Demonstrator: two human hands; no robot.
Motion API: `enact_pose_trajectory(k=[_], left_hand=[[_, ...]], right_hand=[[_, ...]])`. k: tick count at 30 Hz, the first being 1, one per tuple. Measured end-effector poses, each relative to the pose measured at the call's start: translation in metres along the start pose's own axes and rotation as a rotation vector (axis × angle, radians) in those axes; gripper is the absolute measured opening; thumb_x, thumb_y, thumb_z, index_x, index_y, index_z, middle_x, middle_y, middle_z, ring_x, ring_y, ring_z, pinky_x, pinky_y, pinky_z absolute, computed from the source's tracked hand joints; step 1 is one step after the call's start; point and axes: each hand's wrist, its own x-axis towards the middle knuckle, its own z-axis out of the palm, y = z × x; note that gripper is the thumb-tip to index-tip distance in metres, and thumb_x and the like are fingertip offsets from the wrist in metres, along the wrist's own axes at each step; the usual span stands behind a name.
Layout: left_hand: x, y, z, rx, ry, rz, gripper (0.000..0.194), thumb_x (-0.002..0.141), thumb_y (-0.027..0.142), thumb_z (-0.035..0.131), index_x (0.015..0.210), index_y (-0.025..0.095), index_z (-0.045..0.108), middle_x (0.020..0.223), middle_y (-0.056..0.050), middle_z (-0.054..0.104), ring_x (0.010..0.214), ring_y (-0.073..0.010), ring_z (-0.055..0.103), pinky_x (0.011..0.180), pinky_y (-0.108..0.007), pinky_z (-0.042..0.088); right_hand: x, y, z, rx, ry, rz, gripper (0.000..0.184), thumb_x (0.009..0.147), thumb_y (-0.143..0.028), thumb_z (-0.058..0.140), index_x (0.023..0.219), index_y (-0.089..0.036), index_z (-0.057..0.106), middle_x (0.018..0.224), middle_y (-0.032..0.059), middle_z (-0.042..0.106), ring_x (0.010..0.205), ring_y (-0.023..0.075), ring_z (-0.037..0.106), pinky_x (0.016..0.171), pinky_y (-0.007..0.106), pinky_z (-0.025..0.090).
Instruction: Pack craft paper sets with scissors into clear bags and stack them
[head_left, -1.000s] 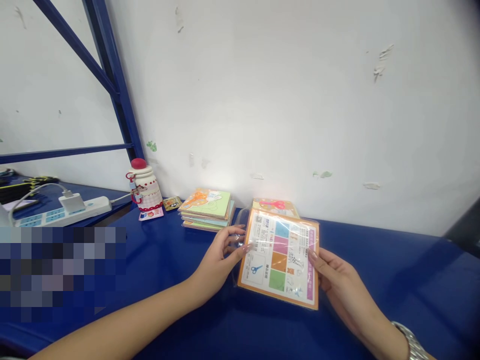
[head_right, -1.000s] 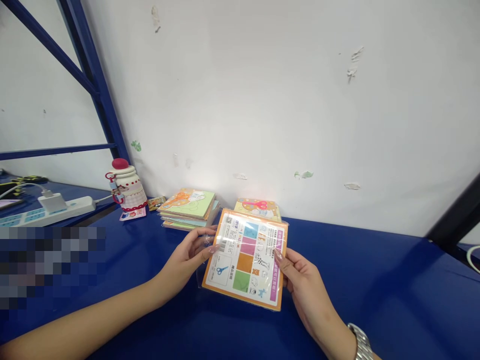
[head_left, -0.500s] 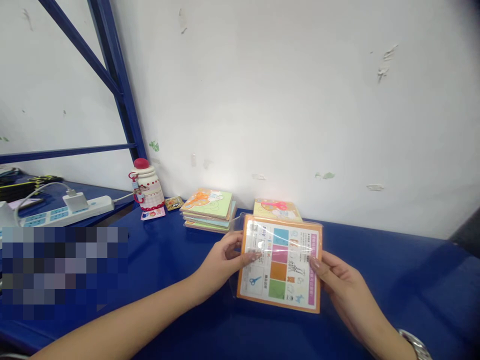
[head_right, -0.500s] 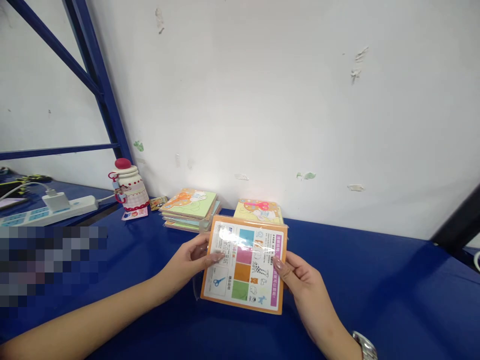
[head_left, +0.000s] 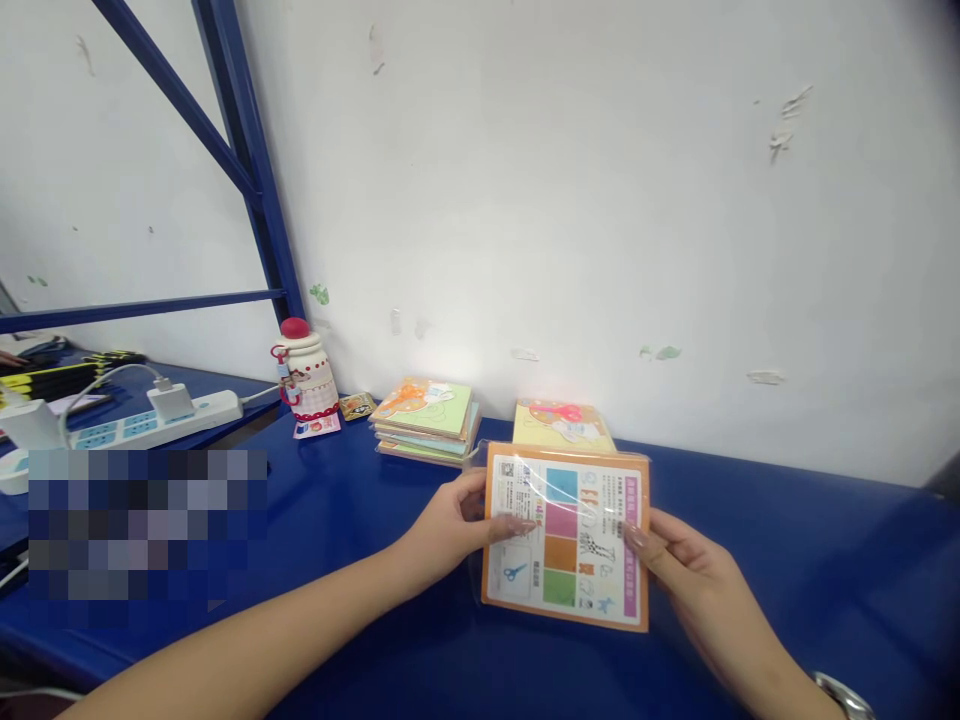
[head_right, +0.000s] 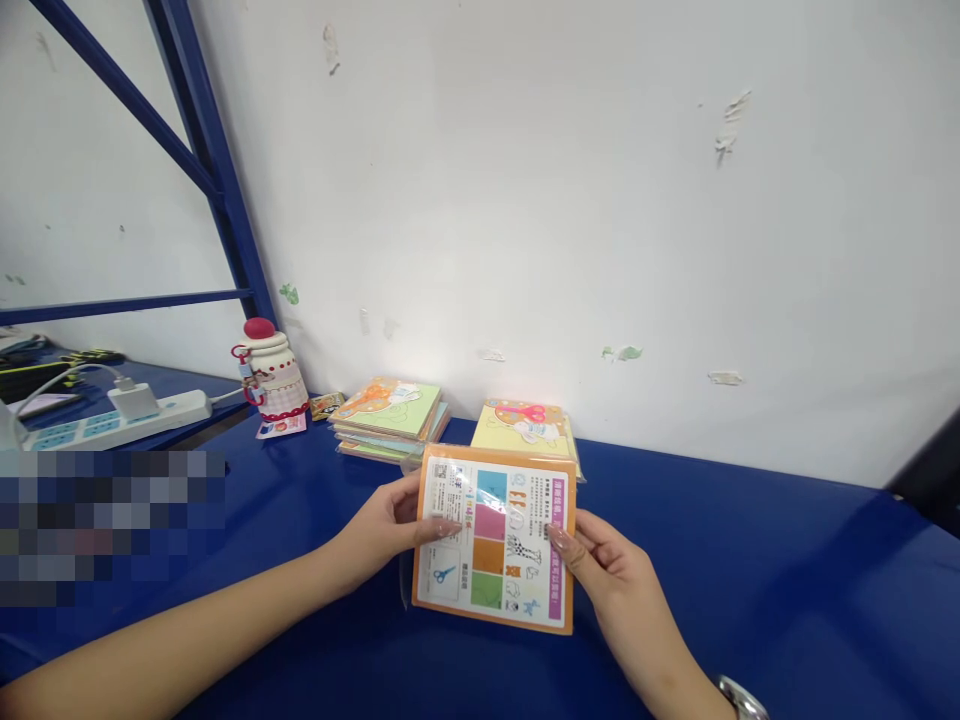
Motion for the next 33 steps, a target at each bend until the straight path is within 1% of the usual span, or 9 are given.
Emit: enact_pose_trajectory(k=[4, 7, 11, 16, 19, 23, 27, 30, 33], left_hand=[[0.0, -0.001, -0.002, 0.023, 0.05, 0.028, 0.043, 0.063, 0.026, 0.08, 0.102, 0.018, 0.067, 0.111, -0.01, 0.067, 0.104, -0.0303, 0.061, 0.09, -0.044, 0.05], [0.0, -0.001, -0.004, 0.04, 0.059, 0.036, 0.036, 0.06, 0.026, 0.082, 0.093, 0.018, 0.071, 0.104, -0.009, 0.069, 0.104, -0.0311, 0.061, 0.089, -0.044, 0.051], [-0.001, 0.002, -0.005, 0.034, 0.087, 0.037, 0.029, 0.059, 0.028, 0.082, 0.085, 0.019, 0.074, 0.111, -0.008, 0.067, 0.108, -0.0313, 0.058, 0.09, -0.042, 0.051], [-0.002, 0.003, -0.002, -0.072, 0.102, 0.003, 0.03, 0.067, 0.031, 0.077, 0.093, 0.018, 0.073, 0.12, -0.008, 0.063, 0.107, -0.0295, 0.06, 0.09, -0.04, 0.049], [-0.002, 0.002, -0.002, -0.153, 0.101, -0.014, 0.031, 0.074, 0.033, 0.072, 0.1, 0.016, 0.07, 0.112, -0.01, 0.068, 0.102, -0.0279, 0.063, 0.092, -0.041, 0.047], [0.001, 0.002, -0.007, -0.234, 0.1, -0.04, 0.032, 0.078, 0.034, 0.068, 0.1, 0.01, 0.069, 0.101, -0.014, 0.071, 0.098, -0.0293, 0.065, 0.093, -0.044, 0.046], [0.005, 0.003, -0.011, -0.284, 0.133, -0.034, 0.031, 0.078, 0.033, 0.067, 0.102, 0.012, 0.068, 0.107, -0.013, 0.07, 0.102, -0.0282, 0.063, 0.095, -0.042, 0.045], [0.006, 0.004, -0.013, -0.282, 0.16, -0.018, 0.03, 0.079, 0.034, 0.067, 0.102, 0.015, 0.068, 0.11, -0.012, 0.069, 0.105, -0.0273, 0.062, 0.095, -0.041, 0.046], [0.007, 0.005, -0.015, -0.227, 0.196, -0.002, 0.032, 0.076, 0.036, 0.07, 0.1, 0.014, 0.069, 0.104, -0.011, 0.071, 0.1, -0.028, 0.064, 0.092, -0.042, 0.047]], right_hand=[[-0.001, -0.002, 0.001, -0.019, -0.026, 0.018, 0.031, 0.081, -0.042, 0.063, 0.107, -0.025, 0.067, 0.107, 0.0056, 0.071, 0.094, 0.0279, 0.067, 0.082, 0.04, 0.055], [0.0, -0.004, 0.002, -0.044, -0.026, 0.009, 0.03, 0.08, -0.041, 0.065, 0.105, -0.026, 0.069, 0.105, 0.0044, 0.072, 0.094, 0.0278, 0.067, 0.083, 0.039, 0.055], [0.003, -0.005, 0.0, -0.081, -0.019, -0.023, 0.03, 0.078, -0.041, 0.068, 0.103, -0.026, 0.07, 0.109, 0.0036, 0.071, 0.097, 0.028, 0.065, 0.085, 0.04, 0.055], [0.006, -0.007, -0.003, -0.124, -0.043, -0.009, 0.029, 0.076, -0.039, 0.07, 0.103, -0.028, 0.071, 0.109, 0.0013, 0.071, 0.1, 0.0266, 0.065, 0.088, 0.036, 0.054], [0.006, -0.008, -0.002, -0.153, -0.036, -0.005, 0.029, 0.075, -0.043, 0.07, 0.099, -0.027, 0.073, 0.106, 0.0029, 0.072, 0.099, 0.0284, 0.065, 0.087, 0.038, 0.054], [0.01, -0.008, -0.007, -0.149, -0.008, -0.005, 0.035, 0.073, -0.05, 0.069, 0.095, -0.023, 0.074, 0.098, 0.0074, 0.074, 0.089, 0.0305, 0.069, 0.084, 0.044, 0.055], [0.017, -0.016, -0.023, -0.143, 0.096, -0.069, 0.035, 0.072, -0.051, 0.069, 0.089, -0.02, 0.073, 0.09, 0.0105, 0.075, 0.081, 0.0324, 0.071, 0.083, 0.05, 0.054], [0.022, -0.029, -0.039, -0.179, 0.221, -0.156, 0.031, 0.072, -0.049, 0.069, 0.085, -0.021, 0.072, 0.086, 0.0087, 0.076, 0.08, 0.0315, 0.071, 0.087, 0.048, 0.052], [0.022, -0.044, -0.052, -0.264, 0.311, -0.212, 0.03, 0.074, -0.049, 0.068, 0.085, -0.021, 0.07, 0.08, 0.0077, 0.076, 0.08, 0.0313, 0.071, 0.089, 0.047, 0.05]])
